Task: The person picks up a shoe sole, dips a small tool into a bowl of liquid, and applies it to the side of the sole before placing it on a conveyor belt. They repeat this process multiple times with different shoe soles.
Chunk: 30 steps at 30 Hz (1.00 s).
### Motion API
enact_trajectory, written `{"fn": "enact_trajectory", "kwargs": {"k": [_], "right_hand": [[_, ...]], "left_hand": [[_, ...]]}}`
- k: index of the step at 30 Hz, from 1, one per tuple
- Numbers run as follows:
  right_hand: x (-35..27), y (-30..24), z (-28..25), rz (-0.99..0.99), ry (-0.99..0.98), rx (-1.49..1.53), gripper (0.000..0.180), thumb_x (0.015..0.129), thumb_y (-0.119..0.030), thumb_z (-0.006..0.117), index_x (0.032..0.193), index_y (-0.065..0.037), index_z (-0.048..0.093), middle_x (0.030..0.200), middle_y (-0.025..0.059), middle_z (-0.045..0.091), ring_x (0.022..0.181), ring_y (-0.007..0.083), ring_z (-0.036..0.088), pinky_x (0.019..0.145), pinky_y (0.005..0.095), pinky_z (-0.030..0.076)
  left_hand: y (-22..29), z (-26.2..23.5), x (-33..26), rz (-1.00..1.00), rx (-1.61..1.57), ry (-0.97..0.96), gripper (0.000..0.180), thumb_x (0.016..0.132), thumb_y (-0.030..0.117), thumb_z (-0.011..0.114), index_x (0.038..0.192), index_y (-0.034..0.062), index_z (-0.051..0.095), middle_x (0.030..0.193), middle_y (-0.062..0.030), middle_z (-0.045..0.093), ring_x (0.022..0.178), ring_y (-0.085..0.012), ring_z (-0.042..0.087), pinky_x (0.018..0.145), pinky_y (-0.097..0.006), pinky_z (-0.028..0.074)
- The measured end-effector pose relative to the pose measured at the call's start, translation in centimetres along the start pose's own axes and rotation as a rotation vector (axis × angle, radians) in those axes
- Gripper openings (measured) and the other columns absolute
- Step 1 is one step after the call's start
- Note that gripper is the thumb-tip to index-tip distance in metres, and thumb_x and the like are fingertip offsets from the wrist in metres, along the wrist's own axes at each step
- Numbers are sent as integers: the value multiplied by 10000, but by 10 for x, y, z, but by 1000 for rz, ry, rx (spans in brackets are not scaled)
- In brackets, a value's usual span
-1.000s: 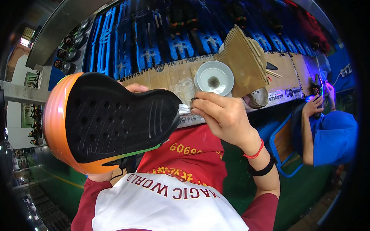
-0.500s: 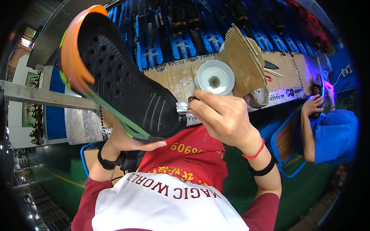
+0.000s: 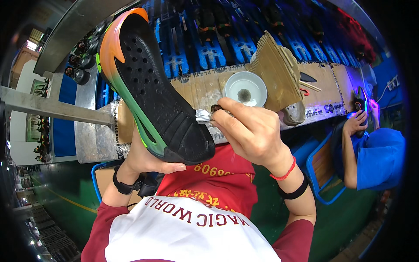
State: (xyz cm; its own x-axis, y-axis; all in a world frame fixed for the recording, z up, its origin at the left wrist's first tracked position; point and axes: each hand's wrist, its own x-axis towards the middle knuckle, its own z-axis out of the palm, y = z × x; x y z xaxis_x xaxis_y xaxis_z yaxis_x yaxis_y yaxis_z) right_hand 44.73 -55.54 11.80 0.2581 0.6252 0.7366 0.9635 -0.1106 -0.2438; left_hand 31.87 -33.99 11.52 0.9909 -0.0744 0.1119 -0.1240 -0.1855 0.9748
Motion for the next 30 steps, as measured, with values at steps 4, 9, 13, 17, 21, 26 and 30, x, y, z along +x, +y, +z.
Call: {"fn": "enact_trajectory", "kwargs": {"k": [4, 9, 13, 17, 21, 26, 30], "right_hand": [[2, 2, 2, -7, 32, -8, 237, 675, -48, 768, 878, -24, 649, 881, 104, 664, 588, 195, 621, 475, 281, 461], [5, 0, 1, -4, 38, -23, 235, 676, -52, 772, 875, -25, 650, 883, 105, 664, 585, 194, 618, 474, 279, 459], [9, 0, 1, -8, 71, -24, 232, 675, -44, 767, 876, -28, 651, 881, 105, 665, 587, 198, 620, 481, 279, 464], [10, -4, -3, 23, 111, -8, 196, 692, -6, 749, 863, -18, 654, 870, 113, 669, 600, 214, 628, 498, 281, 475], [4, -11, -5, 257, 131, 246, 121, 743, 42, 703, 853, 26, 654, 845, 132, 671, 630, 225, 640, 532, 269, 484], [-4, -26, -2, 476, -46, 502, 77, 784, 38, 684, 857, 45, 662, 833, 140, 673, 629, 197, 629, 553, 258, 475], [-8, -29, 6, 460, -48, 513, 80, 784, 25, 691, 860, 37, 670, 845, 147, 678, 659, 238, 656, 579, 288, 506]], "left_hand": [[0, 1, -1, -9, -25, 16, 1183, 567, 172, 909, 1452, 10, 141, 1336, -126, 402, 1245, -238, 442, 1036, -361, 392], [1, 1, 0, -7, -41, 8, 1182, 566, 184, 914, 1450, 9, 150, 1339, -127, 398, 1250, -243, 437, 1039, -360, 389], [0, 3, -3, -3, -67, -3, 1178, 565, 183, 914, 1447, 9, 153, 1342, -128, 394, 1253, -241, 434, 1039, -360, 388], [1, 2, -5, 70, 191, -8, 1131, 575, 239, 909, 1432, 5, 209, 1325, -147, 429, 1249, -266, 446, 1064, -385, 358], [-16, 7, 6, 333, 33, 122, 644, 801, 332, 699, 1304, 42, 419, 1344, -210, 479, 1251, -304, 485, 1079, -434, 360], [-73, -10, 10, 436, -616, 41, 421, 1016, 454, 306, 1138, 93, 486, 1429, -352, 286, 1257, -438, 452, 975, -464, 490], [-69, -9, 15, 500, -400, 37, 410, 1010, 468, 326, 1163, 116, 469, 1396, -432, 229, 1242, -478, 448, 966, -476, 491]]}}
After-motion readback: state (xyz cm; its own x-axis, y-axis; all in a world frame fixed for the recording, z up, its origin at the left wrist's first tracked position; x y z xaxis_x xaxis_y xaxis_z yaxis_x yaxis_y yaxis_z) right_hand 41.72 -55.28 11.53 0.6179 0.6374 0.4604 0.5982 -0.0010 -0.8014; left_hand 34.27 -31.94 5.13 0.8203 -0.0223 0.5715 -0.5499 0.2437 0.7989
